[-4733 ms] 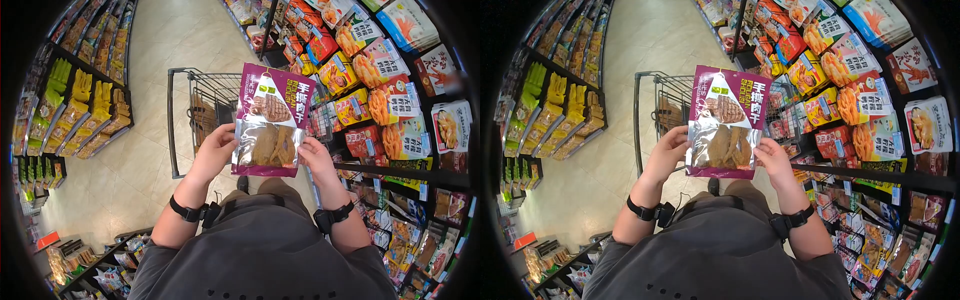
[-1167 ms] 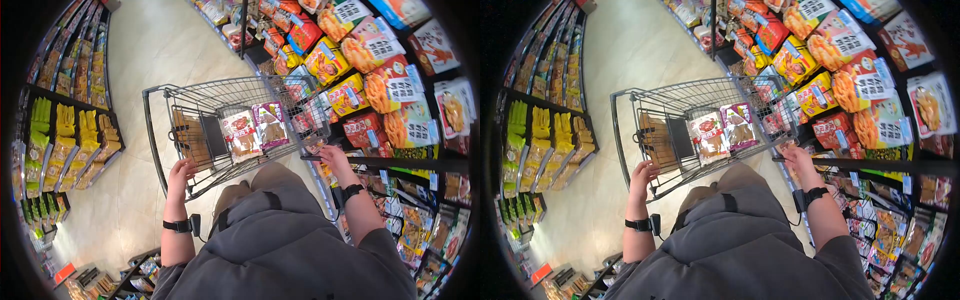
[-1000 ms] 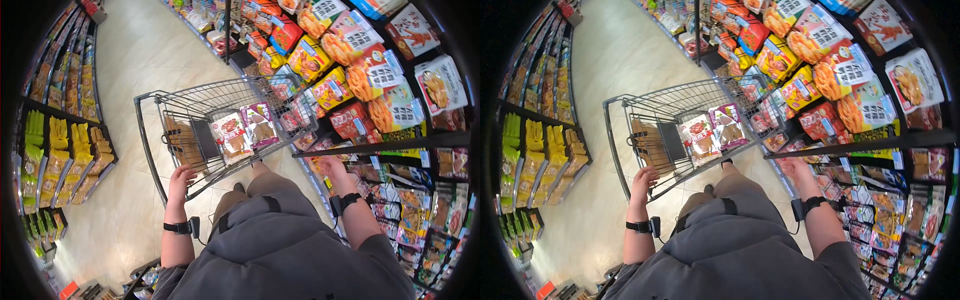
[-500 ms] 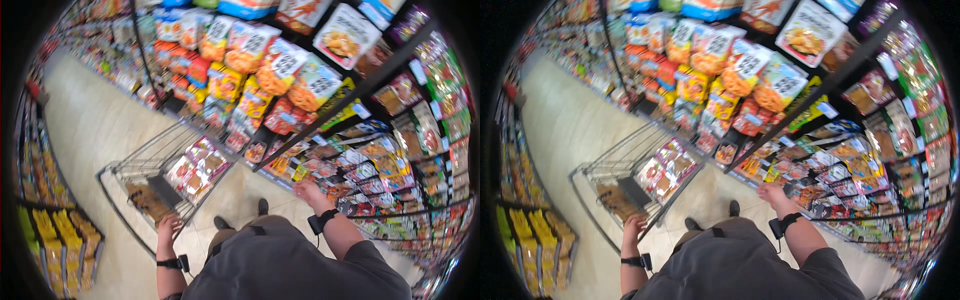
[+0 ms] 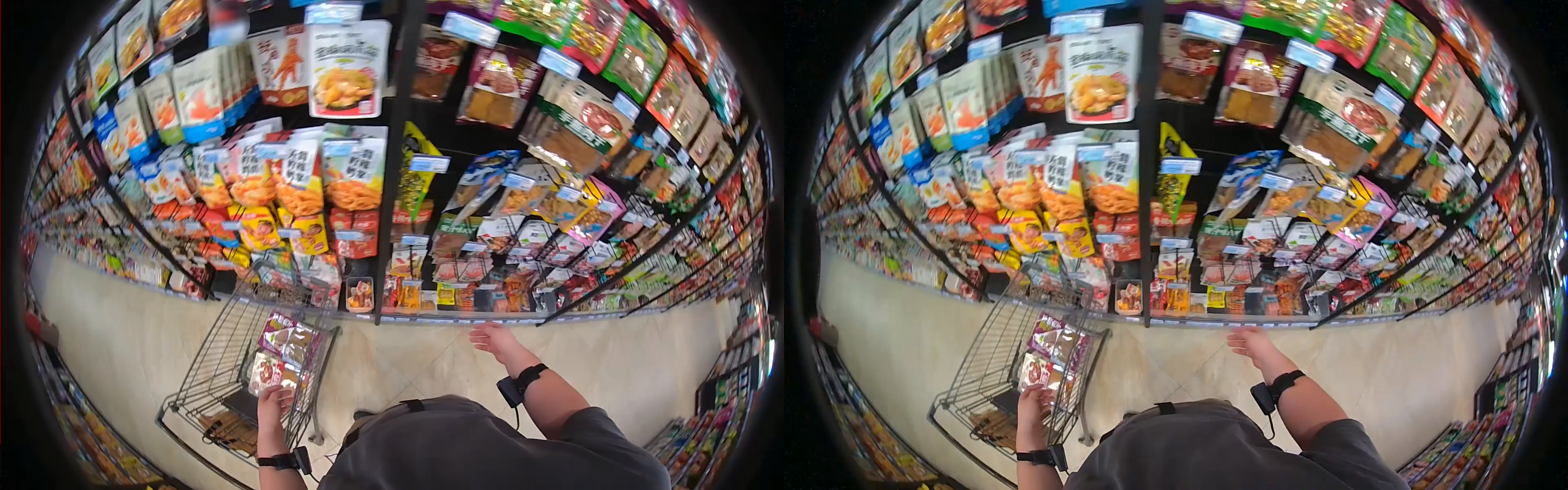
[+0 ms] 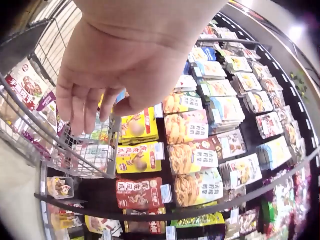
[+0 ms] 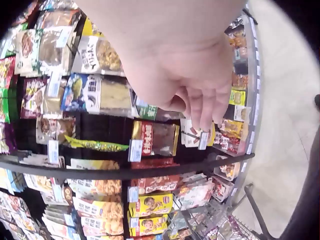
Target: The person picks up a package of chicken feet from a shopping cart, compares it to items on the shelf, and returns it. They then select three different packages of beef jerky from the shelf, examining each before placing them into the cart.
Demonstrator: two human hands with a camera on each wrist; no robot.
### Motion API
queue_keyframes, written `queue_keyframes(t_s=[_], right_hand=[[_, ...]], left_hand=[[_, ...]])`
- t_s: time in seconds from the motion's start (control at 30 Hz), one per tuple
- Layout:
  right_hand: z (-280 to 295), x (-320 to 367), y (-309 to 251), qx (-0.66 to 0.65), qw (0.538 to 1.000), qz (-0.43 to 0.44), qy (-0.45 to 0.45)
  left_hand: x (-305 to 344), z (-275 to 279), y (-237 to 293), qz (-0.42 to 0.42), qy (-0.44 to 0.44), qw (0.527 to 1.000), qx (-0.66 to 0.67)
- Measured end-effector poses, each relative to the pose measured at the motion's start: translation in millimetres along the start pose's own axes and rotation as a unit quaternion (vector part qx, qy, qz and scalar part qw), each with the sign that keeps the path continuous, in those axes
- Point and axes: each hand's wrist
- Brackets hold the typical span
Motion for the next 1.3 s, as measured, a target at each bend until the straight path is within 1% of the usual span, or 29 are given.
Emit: queue_keyframes(t_s=[0.2, 0.23, 0.27, 0.33, 0.37, 0.47, 0.53, 0.6, 0.67, 0.73, 0.8, 0.9, 0.93, 1.0, 1.03, 1.1, 1.13, 1.2, 1.23, 1.27, 1.3], right_hand=[[92.4, 41.8, 25.2, -0.104, 0.993, 0.044, 0.036], [106.3, 49.5, 28.4, -0.111, 0.992, 0.049, 0.034], [122.4, 56.3, 34.4, -0.122, 0.99, 0.052, 0.041], [154.9, 69.8, 45.6, -0.136, 0.988, 0.053, 0.045], [171.8, 74.9, 50.5, -0.147, 0.986, 0.047, 0.055], [219.3, 92.9, 58.9, -0.17, 0.982, 0.047, 0.073], [249.4, 105.6, 60.2, -0.18, 0.979, 0.054, 0.084], [278.7, 118.1, 59.4, -0.195, 0.973, 0.069, 0.106], [305.2, 132.0, 55.8, -0.199, 0.97, 0.08, 0.115], [329.8, 144.5, 53.3, -0.202, 0.968, 0.09, 0.122], [352.5, 155.0, 53.5, -0.221, 0.959, 0.111, 0.136], [374.8, 165.6, 50.3, -0.229, 0.956, 0.113, 0.141], [378.7, 168.3, 45.7, -0.228, 0.957, 0.115, 0.14], [380.4, 170.1, 36.1, -0.239, 0.956, 0.125, 0.119], [378.1, 170.4, 27.0, -0.237, 0.956, 0.126, 0.116], [367.3, 168.9, 1.5, -0.22, 0.961, 0.139, 0.098], [359.5, 168.6, -14.1, -0.218, 0.961, 0.139, 0.095], [342.8, 164.2, -49.9, -0.186, 0.967, 0.162, 0.057], [336.7, 157.8, -65.2, -0.186, 0.968, 0.16, 0.055], [330.6, 150.5, -79.6, -0.156, 0.969, 0.187, 0.03], [322.6, 144.3, -94.3, -0.128, 0.969, 0.212, 0.006]], left_hand=[[-13.6, -93.8, 24.6, -0.025, -0.058, 0.995, -0.078], [-24.4, -100.8, 18.4, -0.048, -0.09, 0.991, -0.09], [-24.0, -119.0, 25.5, -0.053, -0.09, 0.99, -0.095], [-20.1, -162.1, 36.7, -0.052, -0.089, 0.984, -0.145], [-15.4, -185.4, 43.3, -0.065, -0.092, 0.979, -0.17], [-16.8, -247.3, 44.8, -0.079, -0.107, 0.978, -0.158], [-11.3, -289.3, 47.2, -0.075, -0.113, 0.975, -0.178], [-15.1, -326.2, 40.3, -0.084, -0.148, 0.965, -0.2], [-20.3, -362.9, 34.7, -0.086, -0.154, 0.96, -0.216], [-24.3, -400.0, 32.7, -0.111, -0.202, 0.945, -0.232], [-19.7, -437.7, 33.8, -0.116, -0.212, 0.945, -0.222], [3.3, -491.1, 52.4, -0.121, -0.253, 0.934, -0.222], [6.5, -503.1, 55.3, -0.123, -0.253, 0.934, -0.22], [11.1, -522.1, 61.2, -0.186, -0.286, 0.916, -0.211], [14.3, -531.0, 67.6, -0.188, -0.283, 0.917, -0.21], [23.0, -548.2, 87.7, -0.218, -0.315, 0.905, -0.187], [31.1, -557.2, 102.3, -0.22, -0.312, 0.905, -0.186], [45.7, -574.4, 135.8, -0.221, -0.325, 0.906, -0.157], [43.8, -579.4, 148.2, -0.263, -0.329, 0.891, -0.171], [44.8, -587.5, 163.7, -0.26, -0.327, 0.892, -0.172], [47.7, -598.0, 180.6, -0.3, -0.321, 0.88, -0.181]])
Point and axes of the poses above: each hand's wrist, its own x-axis away from the middle knuckle, its own z-axis out of the back of the hand, y = z × x, and after that the axes turned 11 degrees about -y, right-handed
